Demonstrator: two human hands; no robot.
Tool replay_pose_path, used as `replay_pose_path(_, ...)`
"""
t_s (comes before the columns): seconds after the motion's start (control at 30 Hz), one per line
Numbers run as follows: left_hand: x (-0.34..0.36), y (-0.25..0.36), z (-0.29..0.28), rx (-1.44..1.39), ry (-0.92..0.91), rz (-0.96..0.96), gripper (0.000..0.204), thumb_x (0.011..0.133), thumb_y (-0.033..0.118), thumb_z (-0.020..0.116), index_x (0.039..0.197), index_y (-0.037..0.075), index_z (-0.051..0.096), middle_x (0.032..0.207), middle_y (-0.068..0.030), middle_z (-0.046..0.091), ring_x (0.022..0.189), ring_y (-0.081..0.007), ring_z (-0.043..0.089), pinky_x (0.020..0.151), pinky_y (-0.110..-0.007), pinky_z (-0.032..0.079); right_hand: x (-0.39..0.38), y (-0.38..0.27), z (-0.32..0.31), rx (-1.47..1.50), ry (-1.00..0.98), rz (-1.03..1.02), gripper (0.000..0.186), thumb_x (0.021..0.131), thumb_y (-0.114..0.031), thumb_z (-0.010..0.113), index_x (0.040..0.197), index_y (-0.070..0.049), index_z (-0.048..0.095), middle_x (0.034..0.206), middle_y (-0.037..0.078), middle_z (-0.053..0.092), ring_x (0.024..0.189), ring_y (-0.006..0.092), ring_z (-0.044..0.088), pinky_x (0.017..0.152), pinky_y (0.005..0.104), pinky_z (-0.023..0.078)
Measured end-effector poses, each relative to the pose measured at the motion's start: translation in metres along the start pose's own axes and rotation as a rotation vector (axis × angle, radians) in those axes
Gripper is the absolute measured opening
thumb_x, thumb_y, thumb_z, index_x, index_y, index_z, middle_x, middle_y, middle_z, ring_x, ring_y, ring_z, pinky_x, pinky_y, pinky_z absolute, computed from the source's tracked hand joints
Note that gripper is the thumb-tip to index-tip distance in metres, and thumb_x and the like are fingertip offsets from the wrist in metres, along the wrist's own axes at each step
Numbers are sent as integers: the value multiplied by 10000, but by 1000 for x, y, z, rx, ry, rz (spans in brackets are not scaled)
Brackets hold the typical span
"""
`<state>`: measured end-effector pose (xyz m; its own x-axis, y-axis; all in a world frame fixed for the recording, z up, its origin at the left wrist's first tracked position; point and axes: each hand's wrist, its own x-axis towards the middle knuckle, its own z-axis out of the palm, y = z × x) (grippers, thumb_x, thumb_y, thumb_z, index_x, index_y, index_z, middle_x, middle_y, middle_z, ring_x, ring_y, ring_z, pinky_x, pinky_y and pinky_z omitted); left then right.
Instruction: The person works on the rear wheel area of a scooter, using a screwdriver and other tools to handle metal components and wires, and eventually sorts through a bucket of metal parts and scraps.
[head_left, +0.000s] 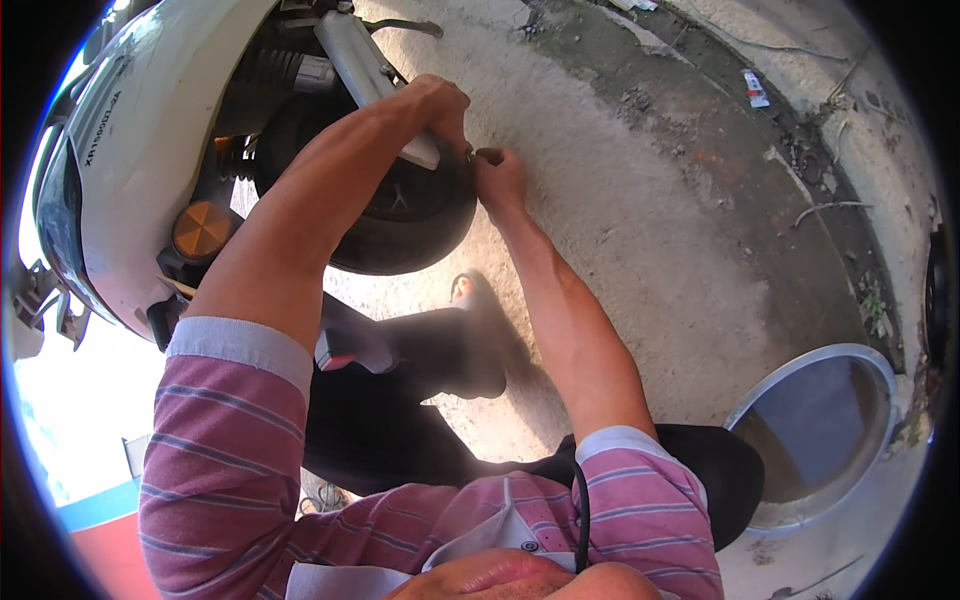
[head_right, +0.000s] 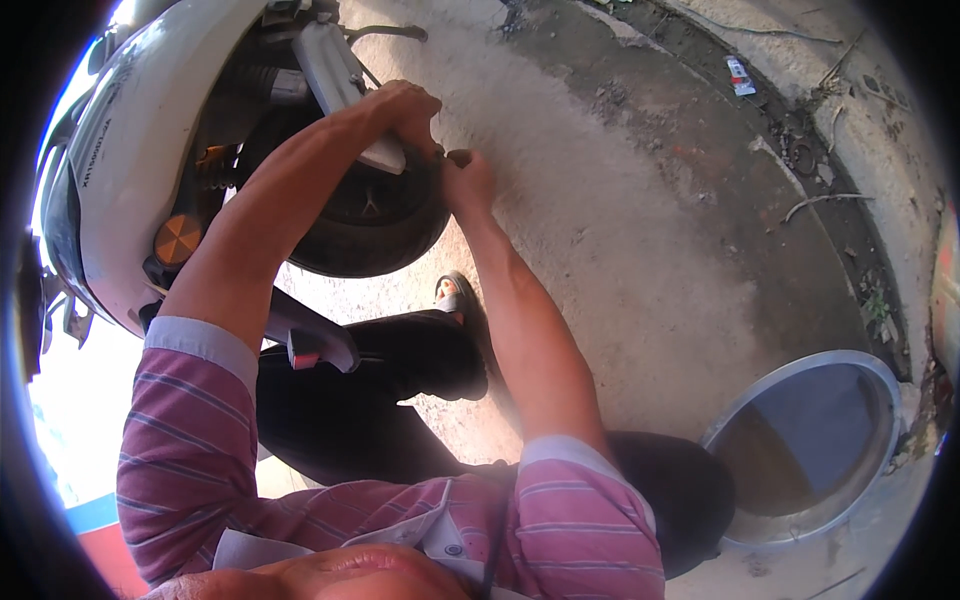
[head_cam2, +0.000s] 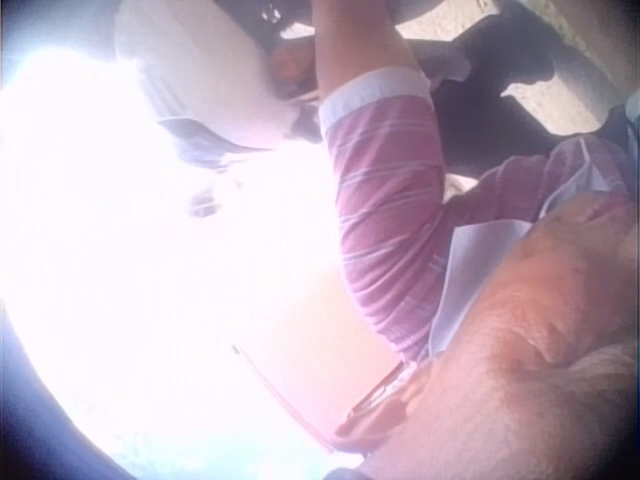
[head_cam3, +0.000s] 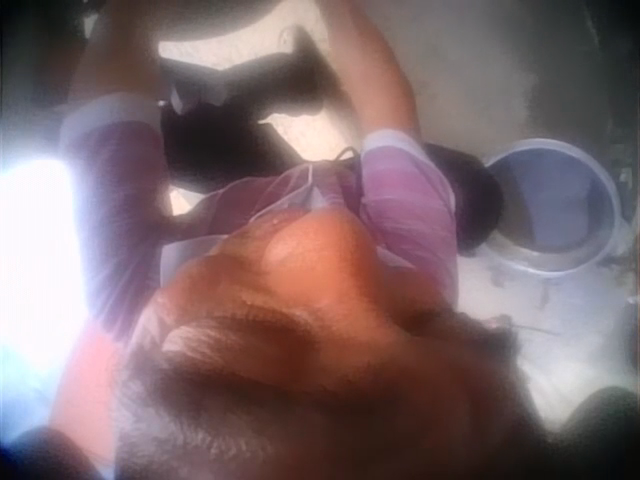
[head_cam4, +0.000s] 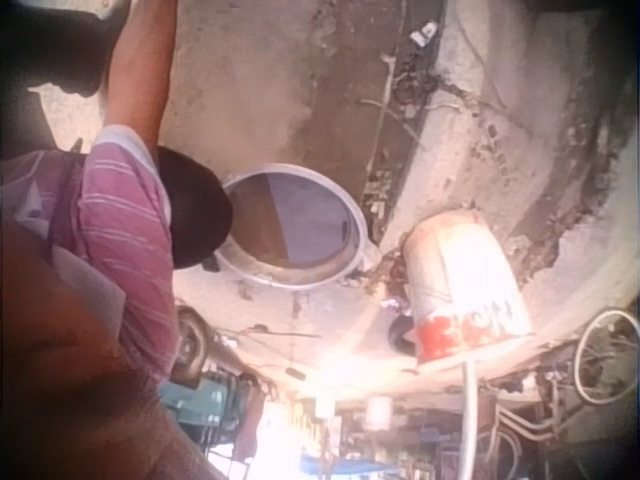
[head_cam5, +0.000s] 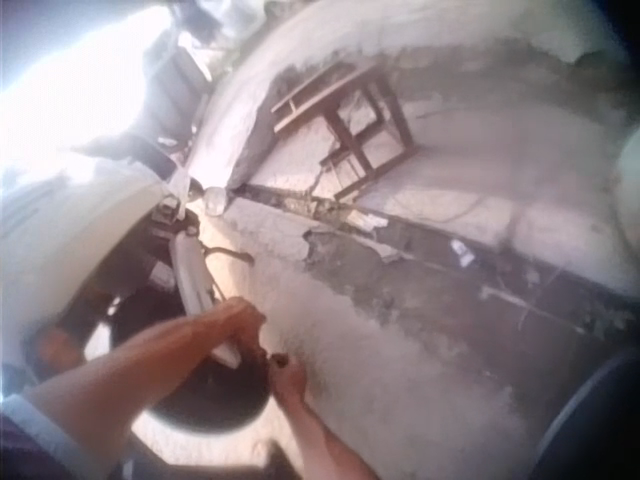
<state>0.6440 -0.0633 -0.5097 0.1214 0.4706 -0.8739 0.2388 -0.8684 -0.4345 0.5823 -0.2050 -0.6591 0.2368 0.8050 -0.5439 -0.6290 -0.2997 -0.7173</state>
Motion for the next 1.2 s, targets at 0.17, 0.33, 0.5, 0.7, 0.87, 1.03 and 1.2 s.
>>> replay_pose_path(0.17, -2, -1, 5, -3, -80, -79, 868, 574, 654, 846, 1181, 42, 736, 1187, -134, 737, 1099, -287, 706, 926, -378, 556, -1, -7, 4, 19, 250, -77, 403, 840, -339, 629, 964, 28, 742, 965, 252, 733, 955, 410, 707, 845, 451, 529)
replay_pose_path(0.33, 13, 2, -1, 1, -16, -16, 856, 613, 623, 834, 1183, 0, 697, 1112, -175, 741, 1072, -334, 701, 912, -414, 546, 26, 21, 1, 107, 43, 105, 370, 865, -310, 664, 947, 48, 717, 849, 135, 729, 688, 199, 660, 676, 353, 512)
replay_pose_path(0.5, 6, -3, 4, -3, -30, -29, 877, 610, 626, 836, 1212, 6, 683, 1145, -175, 732, 1092, -337, 693, 925, -417, 542, 28, 6, -3, 78, 211, -89, 378, 896, -308, 636, 1005, 49, 696, 894, 165, 725, 679, 211, 665, 672, 359, 523)
replay_pose_path(0.7, 15, 2, -5, 13, -45, -11, 879, 607, 630, 838, 1208, 7, 687, 1148, -179, 730, 1095, -342, 692, 919, -420, 543, 23, 27, 1, -643, -148, -296, 447, 876, -345, 679, 1106, 38, 665, 1001, 163, 723, 802, 230, 704, 719, 365, 538)
replay_pose_path(0.87, 1, -2, 8, -27, -40, -43, 886, 593, 624, 846, 1207, 5, 690, 1143, -184, 731, 1081, -343, 697, 908, -423, 547, -13, 8, 14, -96, 187, -262, 374, 911, -289, 647, 1072, 48, 675, 941, 175, 715, 815, 253, 694, 723, 377, 546)
replay_pose_path(1.03, 7, 3, -6, 6, -39, -13, 893, 594, 626, 846, 1212, 2, 685, 1139, -185, 731, 1065, -340, 702, 900, -423, 549, 18, 22, 3, 144, -104, 120, 304, 887, -238, 687, 1037, 26, 683, 935, 131, 707, 726, 240, 666, 670, 369, 528)
replay_pose_path(1.2, 9, 0, -2, -12, -47, -34, 893, 596, 624, 845, 1213, -1, 686, 1136, -188, 732, 1062, -341, 703, 892, -425, 551, 11, 26, 21, 103, 259, -306, 296, 957, -263, 585, 946, 13, 691, 848, 108, 686, 630, 208, 635, 568, 363, 480)
